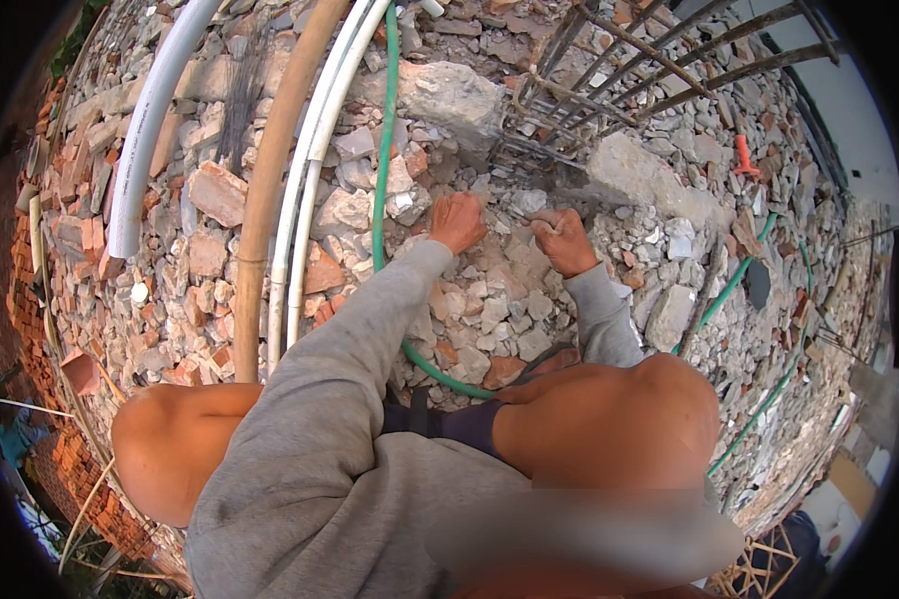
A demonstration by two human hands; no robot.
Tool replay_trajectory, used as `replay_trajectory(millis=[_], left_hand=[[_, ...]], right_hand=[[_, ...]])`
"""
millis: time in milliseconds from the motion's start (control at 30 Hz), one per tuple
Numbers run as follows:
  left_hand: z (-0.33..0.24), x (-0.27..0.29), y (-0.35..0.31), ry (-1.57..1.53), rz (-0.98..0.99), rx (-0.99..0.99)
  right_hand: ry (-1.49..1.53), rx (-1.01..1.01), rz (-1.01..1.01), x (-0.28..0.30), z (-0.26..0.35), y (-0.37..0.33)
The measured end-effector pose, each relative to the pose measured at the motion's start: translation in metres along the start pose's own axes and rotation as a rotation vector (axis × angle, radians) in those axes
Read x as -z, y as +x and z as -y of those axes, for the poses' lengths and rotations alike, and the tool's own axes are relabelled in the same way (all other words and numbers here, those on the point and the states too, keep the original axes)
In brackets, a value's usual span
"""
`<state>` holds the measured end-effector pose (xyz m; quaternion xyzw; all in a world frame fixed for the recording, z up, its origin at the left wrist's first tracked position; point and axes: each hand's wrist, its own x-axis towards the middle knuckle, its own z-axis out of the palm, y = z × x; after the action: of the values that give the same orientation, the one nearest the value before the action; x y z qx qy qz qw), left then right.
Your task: The person assembles a rebar cage by hand, tying intersecting steel bars with wire at multiple points. They repeatedly pick up wire, wrap it around bar intersections, and twist it to secure the structure.
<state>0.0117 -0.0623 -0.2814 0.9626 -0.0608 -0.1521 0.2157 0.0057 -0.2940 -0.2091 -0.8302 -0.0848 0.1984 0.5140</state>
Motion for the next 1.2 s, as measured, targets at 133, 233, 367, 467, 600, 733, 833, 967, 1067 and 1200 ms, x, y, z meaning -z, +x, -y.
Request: replay_trajectory(millis=[133,233,367,467,600,733,833,967,1067,1200], left_hand=[[0.001,-0.019,0.003,-0.208,-0.077,0.11],[-0.001,-0.034,0.015,-0.316,-0.092,0.176],[-0.005,-0.023,0.028,-0.915,0.053,0.476],[-0.003,0.003,0.026,-1.33,0.148,0.571],[0.002,0.021,0.016,-1.385,0.081,0.608],[0.015,0.01,0.009,-1.364,0.043,0.65],[0.02,-0.004,0.005,-1.329,0.033,0.636],[0.013,-0.013,0.0,-1.315,0.02,0.635],[0.003,-0.015,-0.004,-1.311,0.009,0.643],[-0.002,-0.016,-0.006,-1.294,0.052,0.657]], right_hand=[[0.217,-0.141,0.078,-0.007,0.002,-0.003],[0.213,-0.091,0.103,-0.019,0.003,-0.008],[-0.129,0.123,-0.046,-0.023,-0.001,-0.002],[-0.313,0.057,-0.19,-0.014,-0.011,0.01],[-0.51,0.001,-0.349,-0.018,-0.027,0.023],[-0.549,0.007,-0.431,-0.031,-0.038,0.037],[-0.585,-0.077,-0.395,-0.039,-0.041,0.051],[-0.678,-0.154,-0.365,-0.055,-0.039,0.071],[-0.719,-0.2,-0.34,-0.07,-0.04,0.083],[-0.63,-0.22,-0.404,-0.08,-0.05,0.098]])
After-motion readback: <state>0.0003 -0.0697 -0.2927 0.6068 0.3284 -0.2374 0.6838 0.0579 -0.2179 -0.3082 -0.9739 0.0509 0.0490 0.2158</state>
